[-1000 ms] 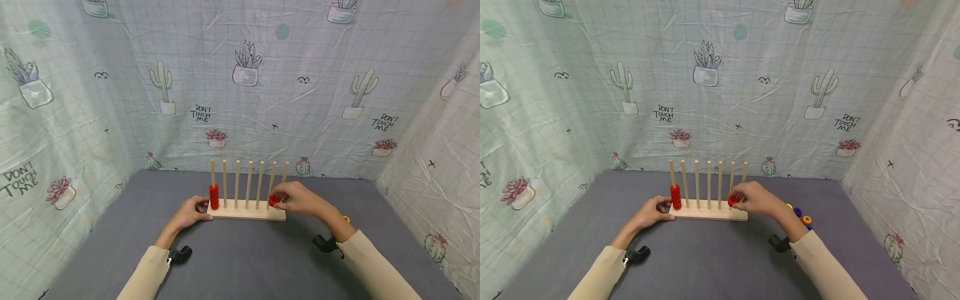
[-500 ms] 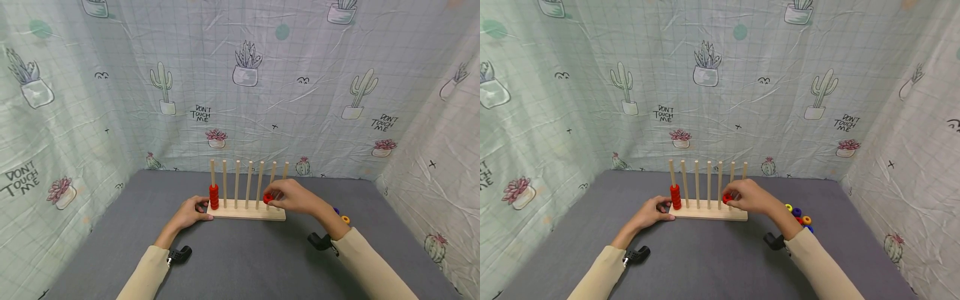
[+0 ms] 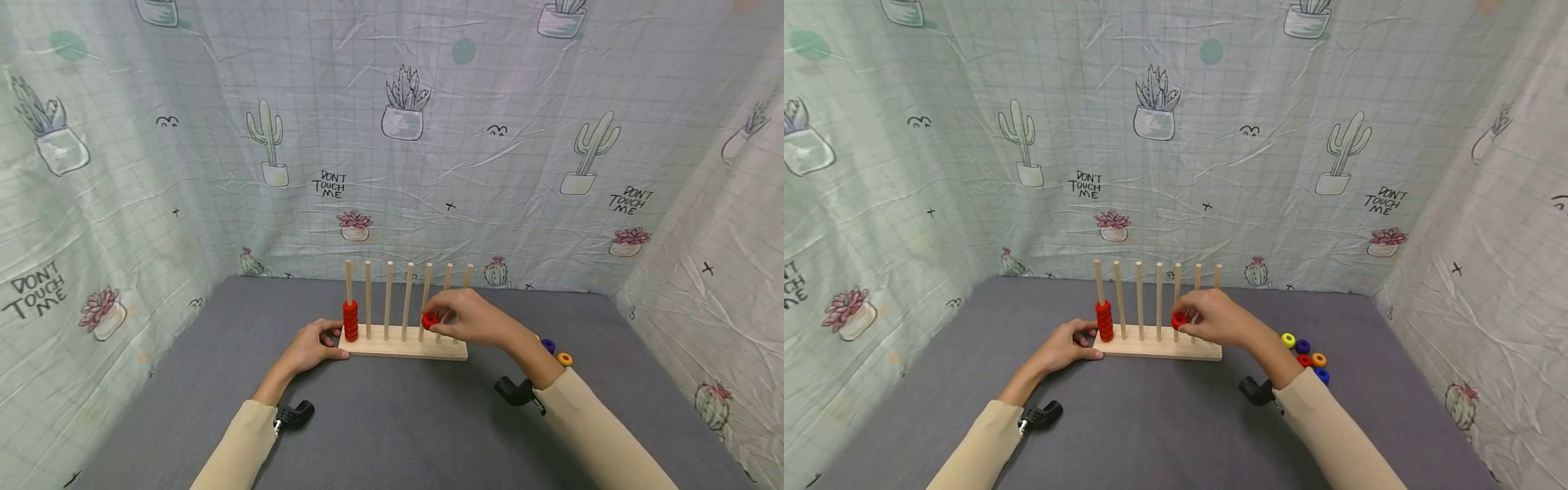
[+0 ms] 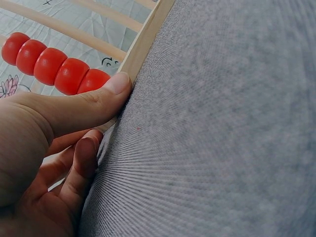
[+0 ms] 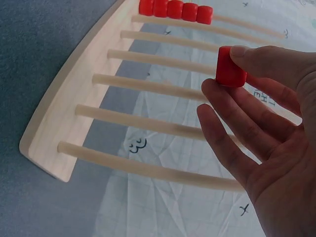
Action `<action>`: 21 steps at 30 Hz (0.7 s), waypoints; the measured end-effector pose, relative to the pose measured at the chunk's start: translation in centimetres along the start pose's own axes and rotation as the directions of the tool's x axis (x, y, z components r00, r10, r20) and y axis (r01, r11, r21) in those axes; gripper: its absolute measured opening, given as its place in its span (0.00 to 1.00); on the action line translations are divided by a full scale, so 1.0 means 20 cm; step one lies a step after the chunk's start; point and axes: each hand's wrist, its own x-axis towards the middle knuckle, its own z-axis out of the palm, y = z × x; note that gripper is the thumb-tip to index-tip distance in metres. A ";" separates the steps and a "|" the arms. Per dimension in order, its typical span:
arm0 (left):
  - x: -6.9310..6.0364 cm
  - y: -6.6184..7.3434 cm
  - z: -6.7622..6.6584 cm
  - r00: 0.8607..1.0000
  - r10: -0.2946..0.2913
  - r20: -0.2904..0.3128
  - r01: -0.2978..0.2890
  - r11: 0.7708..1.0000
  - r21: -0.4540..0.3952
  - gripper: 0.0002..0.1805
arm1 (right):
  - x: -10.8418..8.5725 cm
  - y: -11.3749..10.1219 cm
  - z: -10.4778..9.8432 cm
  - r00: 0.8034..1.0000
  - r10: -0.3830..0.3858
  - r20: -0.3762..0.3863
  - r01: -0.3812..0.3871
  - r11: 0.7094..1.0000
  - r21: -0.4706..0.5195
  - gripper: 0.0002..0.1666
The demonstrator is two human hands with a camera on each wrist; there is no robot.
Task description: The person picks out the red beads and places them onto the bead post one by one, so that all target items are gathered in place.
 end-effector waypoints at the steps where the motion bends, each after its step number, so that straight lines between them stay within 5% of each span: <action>1: 0.00 0.00 0.00 1.000 -0.001 -0.001 0.001 1.000 0.000 0.39 | 0.00 0.00 0.00 1.000 -0.004 -0.001 0.004 1.000 0.003 0.14; 21: 0.01 -0.01 0.00 1.000 -0.004 0.002 0.004 1.000 0.003 0.40 | 0.12 -0.06 0.01 1.000 -0.010 0.007 0.010 1.000 -0.026 0.14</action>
